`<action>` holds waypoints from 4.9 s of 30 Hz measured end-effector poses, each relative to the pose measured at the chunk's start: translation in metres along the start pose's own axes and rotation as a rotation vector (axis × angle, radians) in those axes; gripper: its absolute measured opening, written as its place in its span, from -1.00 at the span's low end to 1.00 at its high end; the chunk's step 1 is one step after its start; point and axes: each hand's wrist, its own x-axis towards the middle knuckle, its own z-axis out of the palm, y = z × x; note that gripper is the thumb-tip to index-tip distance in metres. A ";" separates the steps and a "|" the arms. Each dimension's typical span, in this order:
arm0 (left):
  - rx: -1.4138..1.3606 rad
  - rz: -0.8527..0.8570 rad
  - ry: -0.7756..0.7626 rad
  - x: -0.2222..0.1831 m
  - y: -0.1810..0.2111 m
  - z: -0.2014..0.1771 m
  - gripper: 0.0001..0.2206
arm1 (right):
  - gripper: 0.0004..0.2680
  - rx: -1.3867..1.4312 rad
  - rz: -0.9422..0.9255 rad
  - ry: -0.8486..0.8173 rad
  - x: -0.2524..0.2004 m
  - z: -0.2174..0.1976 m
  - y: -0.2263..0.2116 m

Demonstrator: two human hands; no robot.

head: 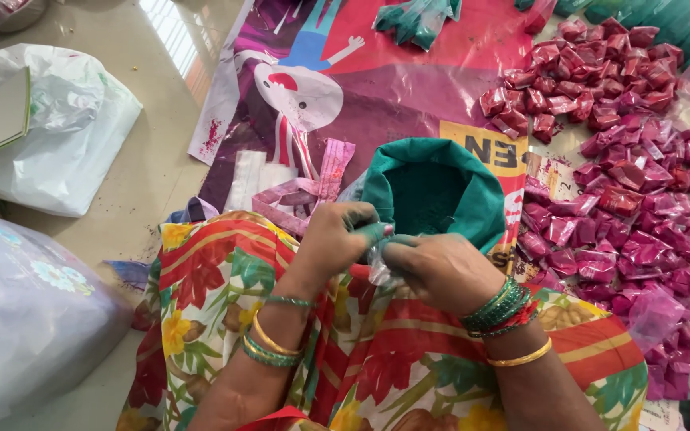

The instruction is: The person measures green pigment powder with a spoon, fills small plastic bags with the powder, and weighs them on a digital scale.

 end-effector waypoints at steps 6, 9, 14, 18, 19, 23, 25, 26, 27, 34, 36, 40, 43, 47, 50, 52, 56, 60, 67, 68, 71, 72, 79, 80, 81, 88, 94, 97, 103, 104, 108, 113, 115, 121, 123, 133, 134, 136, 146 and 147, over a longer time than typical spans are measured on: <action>0.240 0.297 0.172 -0.009 0.024 0.005 -0.90 | -0.69 0.005 0.250 -0.034 0.001 0.013 -0.010; 0.234 0.430 0.119 -0.019 0.037 0.018 -0.88 | -0.78 -0.068 0.239 0.071 -0.003 0.033 -0.003; 0.027 0.399 0.294 -0.021 0.038 0.026 -0.73 | -0.69 -0.106 0.129 0.467 0.002 0.031 -0.004; -0.274 0.425 0.497 0.001 0.033 0.018 -0.16 | -0.59 0.193 0.165 0.432 0.001 0.039 0.001; -0.268 0.421 0.503 0.002 0.029 0.023 -0.16 | -0.59 0.198 0.158 0.428 0.003 0.047 0.004; -1.482 0.006 0.174 0.007 -0.004 0.045 -0.13 | -0.58 0.276 0.093 0.336 0.013 0.074 0.009; -1.627 -0.049 0.263 0.013 -0.033 0.052 -0.18 | -0.58 0.271 0.095 0.301 0.016 0.076 0.005; -1.766 -0.077 0.299 0.018 -0.050 0.053 -0.25 | -0.60 0.269 0.130 0.299 0.017 0.073 0.001; -1.908 -0.103 0.329 0.024 -0.067 0.055 -0.32 | -0.63 0.263 0.167 0.299 0.017 0.069 -0.001; -2.075 -0.230 0.465 0.029 -0.067 0.034 -0.52 | -0.78 0.335 0.089 0.461 0.021 0.074 -0.005; -1.901 -0.307 0.463 0.022 -0.026 0.028 -0.51 | -0.77 0.262 0.112 0.377 0.022 0.093 0.011; -1.893 -0.240 0.459 0.034 -0.122 0.059 -0.48 | -0.70 0.256 0.074 0.379 0.026 0.065 -0.016; -2.033 -0.267 0.514 0.035 -0.136 0.054 -0.51 | -0.67 0.313 0.031 0.476 0.024 0.046 -0.035; -2.058 -0.350 0.567 0.037 -0.131 0.047 -0.59 | -0.73 0.355 0.078 0.557 0.017 0.038 -0.036; -1.999 -0.387 0.567 0.035 -0.125 0.045 -0.63 | -0.77 0.379 0.111 0.586 0.011 0.042 -0.027; -2.001 -0.388 0.535 0.036 -0.123 0.045 -0.63 | -0.79 0.392 0.117 0.599 0.010 0.044 -0.023; -1.952 -0.391 0.561 0.036 -0.120 0.046 -0.65 | -0.77 0.351 0.076 0.585 0.013 0.039 -0.023; -1.974 -0.391 0.491 0.038 -0.137 0.050 -0.68 | -0.81 0.248 0.183 0.675 0.003 0.026 -0.003; -1.925 -0.429 0.496 0.048 -0.154 0.058 -0.71 | -0.73 0.146 0.626 0.451 -0.025 0.048 0.093; -1.919 -0.452 0.497 0.049 -0.154 0.057 -0.73 | -0.77 0.162 0.635 0.444 -0.024 0.055 0.096; -1.877 -0.470 0.526 0.048 -0.167 0.061 -0.75 | -0.82 0.148 0.628 0.457 -0.019 0.071 0.111; -1.843 -0.461 0.568 0.048 -0.173 0.062 -0.76 | -0.83 0.120 0.606 0.466 -0.015 0.075 0.116; -1.823 -0.466 0.586 0.051 -0.175 0.063 -0.74 | -0.81 0.070 0.665 0.535 -0.016 0.046 0.099; -1.814 -0.482 0.603 0.051 -0.171 0.063 -0.75 | -0.82 0.106 0.692 0.594 -0.016 0.040 0.093; -1.802 -0.496 0.622 0.051 -0.168 0.061 -0.75 | -0.82 0.145 0.717 0.653 -0.014 0.035 0.086; -1.803 -0.468 0.617 0.056 -0.173 0.063 -0.73 | -0.89 0.511 0.642 0.891 0.027 0.093 0.115; -1.799 -0.531 0.671 0.051 -0.167 0.062 -0.67 | -0.90 0.866 0.621 0.987 0.043 0.126 0.126; -1.768 -0.524 0.682 0.053 -0.168 0.059 -0.69 | -0.90 1.162 0.596 1.012 0.041 0.135 0.146; -1.812 -0.514 0.760 0.057 -0.158 0.052 -0.75 | -0.90 1.476 0.625 1.094 0.021 0.108 0.140; -1.830 -0.508 0.713 0.058 -0.160 0.052 -0.76 | -0.89 1.497 0.630 1.117 0.018 0.100 0.136; -1.864 -0.513 0.625 0.063 -0.181 0.060 -0.74 | -0.88 1.527 0.619 1.164 -0.003 0.074 0.121; -1.782 -0.532 0.621 0.066 -0.172 0.059 -0.63 | -0.89 1.562 0.573 1.135 -0.018 0.043 0.096; -1.821 -0.548 0.608 0.068 -0.181 0.061 -0.52 | -0.88 1.582 0.557 1.116 -0.019 0.035 0.087; -1.799 -0.507 0.651 0.067 -0.177 0.062 -0.41 | -0.90 1.651 0.529 1.047 -0.014 0.033 0.071; -1.776 -0.512 0.663 0.067 -0.174 0.061 -0.39 | -0.90 1.654 0.552 1.020 -0.010 0.033 0.065; -1.866 -0.546 0.604 0.061 -0.151 0.056 -0.34 | -0.89 1.580 0.523 0.976 0.000 0.051 0.063; -1.819 -0.502 0.617 0.060 -0.143 0.055 -0.44 | -0.89 1.519 0.500 0.966 0.002 0.052 0.060; -1.774 -0.454 0.631 0.060 -0.130 0.052 -0.53 | -0.90 1.457 0.473 0.952 0.009 0.054 0.050; -1.907 -0.414 0.619 0.056 -0.137 0.051 -0.76 | -0.91 0.192 -0.146 0.561 0.017 0.035 -0.002; -1.935 -0.412 0.609 0.057 -0.141 0.051 -0.73 | -0.91 0.208 -0.161 0.560 0.017 0.035 0.000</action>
